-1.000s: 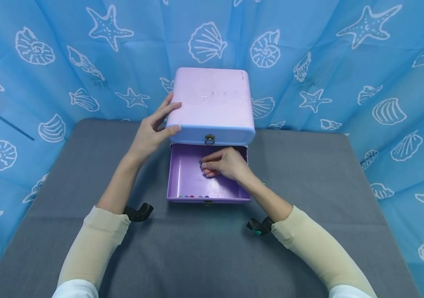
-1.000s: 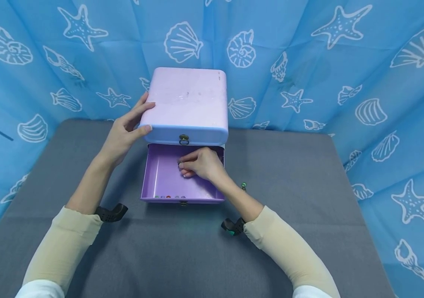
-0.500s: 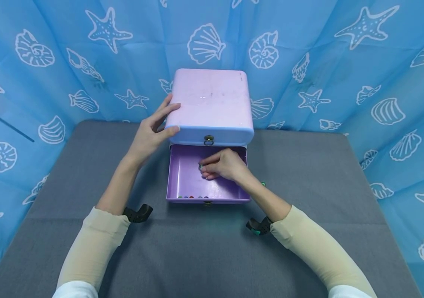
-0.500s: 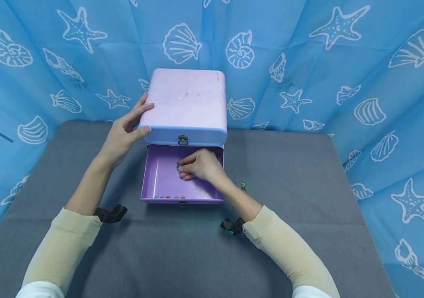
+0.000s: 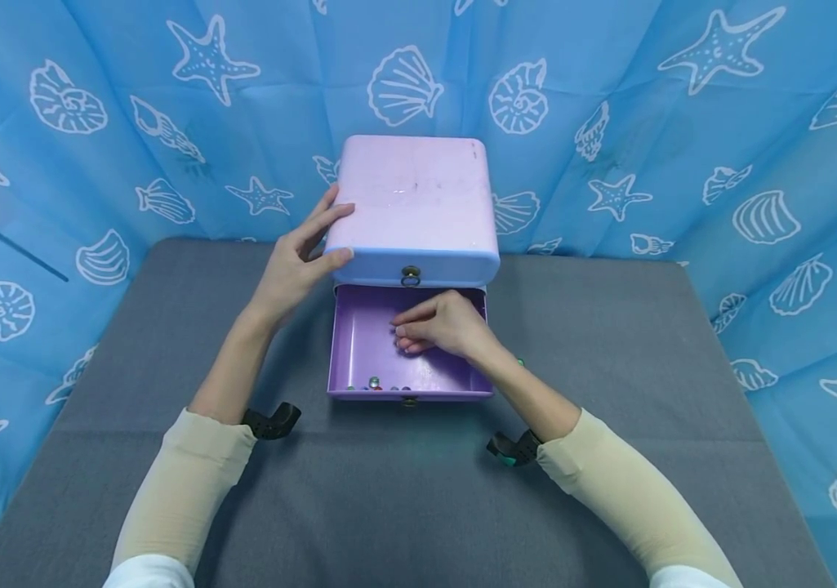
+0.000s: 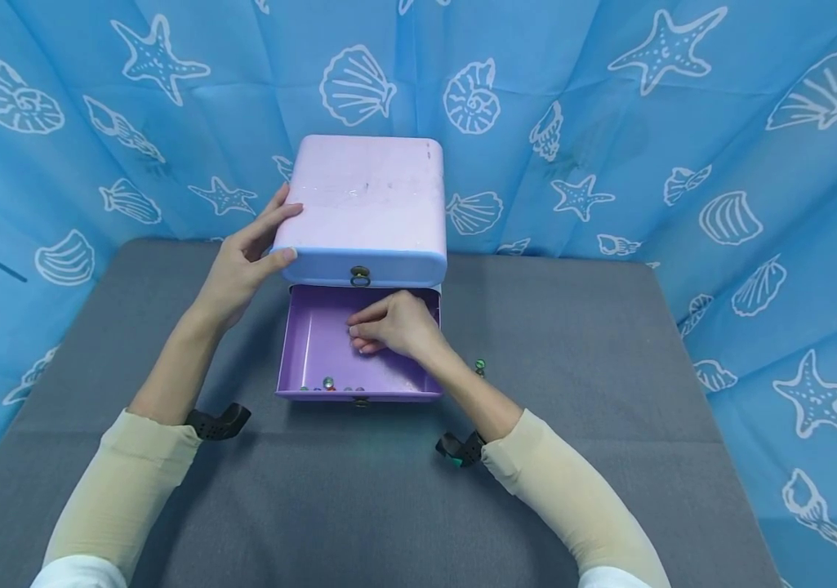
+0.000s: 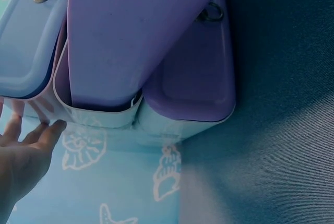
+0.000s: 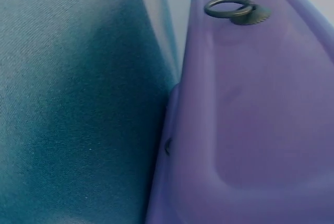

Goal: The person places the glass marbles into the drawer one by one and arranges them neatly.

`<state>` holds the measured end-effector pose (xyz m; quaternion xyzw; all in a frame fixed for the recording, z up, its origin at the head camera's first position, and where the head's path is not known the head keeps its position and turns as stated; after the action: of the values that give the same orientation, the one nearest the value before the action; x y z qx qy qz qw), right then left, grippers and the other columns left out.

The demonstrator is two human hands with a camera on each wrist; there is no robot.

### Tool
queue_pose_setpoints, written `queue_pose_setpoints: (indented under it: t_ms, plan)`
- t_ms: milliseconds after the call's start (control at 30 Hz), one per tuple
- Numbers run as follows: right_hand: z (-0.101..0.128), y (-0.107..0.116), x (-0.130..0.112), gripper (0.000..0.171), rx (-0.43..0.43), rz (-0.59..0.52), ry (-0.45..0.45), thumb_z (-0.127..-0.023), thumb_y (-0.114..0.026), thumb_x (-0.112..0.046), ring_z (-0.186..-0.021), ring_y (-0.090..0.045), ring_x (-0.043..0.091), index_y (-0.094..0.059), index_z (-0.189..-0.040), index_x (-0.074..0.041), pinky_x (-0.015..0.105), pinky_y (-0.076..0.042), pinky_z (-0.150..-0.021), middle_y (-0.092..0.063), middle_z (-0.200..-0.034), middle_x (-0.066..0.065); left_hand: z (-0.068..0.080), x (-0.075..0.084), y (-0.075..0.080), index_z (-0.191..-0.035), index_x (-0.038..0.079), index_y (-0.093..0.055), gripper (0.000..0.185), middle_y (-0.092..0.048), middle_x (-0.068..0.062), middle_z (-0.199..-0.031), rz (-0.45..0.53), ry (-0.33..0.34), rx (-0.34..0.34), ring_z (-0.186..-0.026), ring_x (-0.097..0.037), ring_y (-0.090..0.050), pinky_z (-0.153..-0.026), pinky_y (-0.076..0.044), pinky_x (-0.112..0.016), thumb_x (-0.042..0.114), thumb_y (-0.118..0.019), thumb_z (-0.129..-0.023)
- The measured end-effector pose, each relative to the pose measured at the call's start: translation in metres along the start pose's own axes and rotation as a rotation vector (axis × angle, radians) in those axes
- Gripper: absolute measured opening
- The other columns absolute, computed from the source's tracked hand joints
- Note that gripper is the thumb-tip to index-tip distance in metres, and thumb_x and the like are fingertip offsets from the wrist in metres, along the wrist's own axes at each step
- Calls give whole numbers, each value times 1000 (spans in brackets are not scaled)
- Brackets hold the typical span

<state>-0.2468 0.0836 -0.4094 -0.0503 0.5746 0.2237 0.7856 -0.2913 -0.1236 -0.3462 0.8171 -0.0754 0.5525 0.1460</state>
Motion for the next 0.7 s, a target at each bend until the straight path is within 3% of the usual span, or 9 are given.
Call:
queue_pose_setpoints:
  t_ms: [433, 700]
  plan:
    - [30, 24, -16, 23, 19, -72, 195, -90, -74, -9, -83, -74, 32, -74, -110, 3, 47, -57, -81, -75, -92, 15, -1, 0, 0, -145, 13, -53, 56, -23, 9, -163, 40, 9, 9, -149, -20, -24, -114, -27, -55, 18, -72, -92]
    - [47, 46, -14, 25, 59, -129, 296, -90, -73, -7, -81, -74, 27, -72, -110, 7, 50, -56, -80, -70, -101, 30, 1, 0, -1, -145, 12, -53, 56, -23, 9, -163, 32, 7, 7, -149, -20, -24, -114, -29, -54, 18, -72, -92]
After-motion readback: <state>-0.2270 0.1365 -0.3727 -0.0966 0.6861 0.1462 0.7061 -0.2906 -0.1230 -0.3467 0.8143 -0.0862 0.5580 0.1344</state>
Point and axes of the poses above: each hand's wrist, its own z-axis away from the middle knuckle, its own y-axis out of the back of the hand, x = y × z, the point moved 6 cm from there along -z, towards the middle knuckle
